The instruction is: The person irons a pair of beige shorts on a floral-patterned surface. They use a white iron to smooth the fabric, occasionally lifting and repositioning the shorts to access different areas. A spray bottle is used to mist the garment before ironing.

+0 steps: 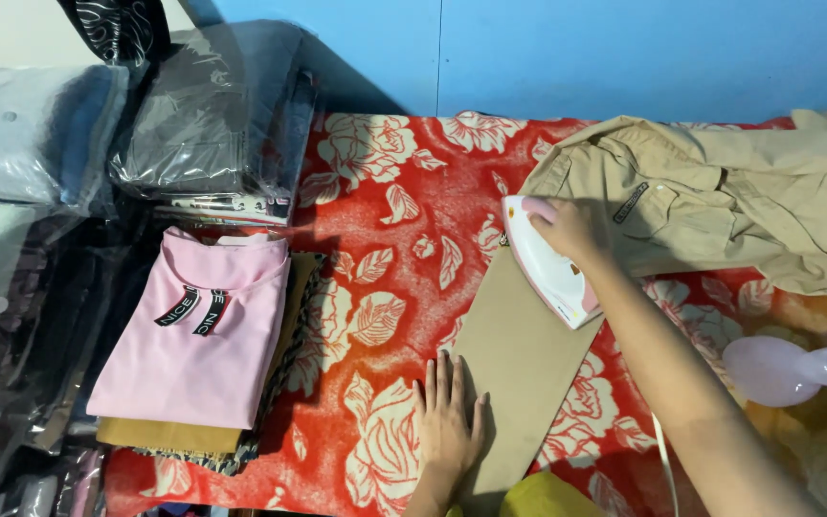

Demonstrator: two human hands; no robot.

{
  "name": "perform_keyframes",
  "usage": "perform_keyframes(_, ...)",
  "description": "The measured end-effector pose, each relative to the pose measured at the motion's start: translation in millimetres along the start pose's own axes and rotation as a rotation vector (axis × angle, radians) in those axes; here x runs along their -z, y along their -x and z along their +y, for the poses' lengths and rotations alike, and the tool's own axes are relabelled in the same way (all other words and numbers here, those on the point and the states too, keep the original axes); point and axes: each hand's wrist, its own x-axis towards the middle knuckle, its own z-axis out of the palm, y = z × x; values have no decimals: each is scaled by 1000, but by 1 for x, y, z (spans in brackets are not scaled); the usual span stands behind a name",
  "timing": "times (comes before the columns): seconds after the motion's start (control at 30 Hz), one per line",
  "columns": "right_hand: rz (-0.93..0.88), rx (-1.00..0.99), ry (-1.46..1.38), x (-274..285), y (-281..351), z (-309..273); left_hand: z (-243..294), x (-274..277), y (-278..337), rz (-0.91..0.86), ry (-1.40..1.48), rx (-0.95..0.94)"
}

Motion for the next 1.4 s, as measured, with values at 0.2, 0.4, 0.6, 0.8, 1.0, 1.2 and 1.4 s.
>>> perform_keyframes(0.2,-128,87,-166,4,14,-12,0,-2,1,-1,-6,-2)
perform_keyframes(0.4,-29,26,8,-6,1,-5,1,2,-1,-39,9,-3)
perform_keyframes(0.6,-160,67,-109,10,25,-16,2,5,-2,-16,55,3)
perform_keyframes(0.8,-203,-84,-137,8,14,-25,1,0,0,-9,8,2)
perform_keyframes(1.0,-166,-134,-196,23,8,-31,3,12,-3,-37,52,-5)
perform_keyframes(1.2,-204,-309,-287,16,-12,-27,4,13,-2,-24,-4,-7)
perform_keyframes(1.4,-182,27,-122,6,17,-19,4,13,-4,-44,18,8)
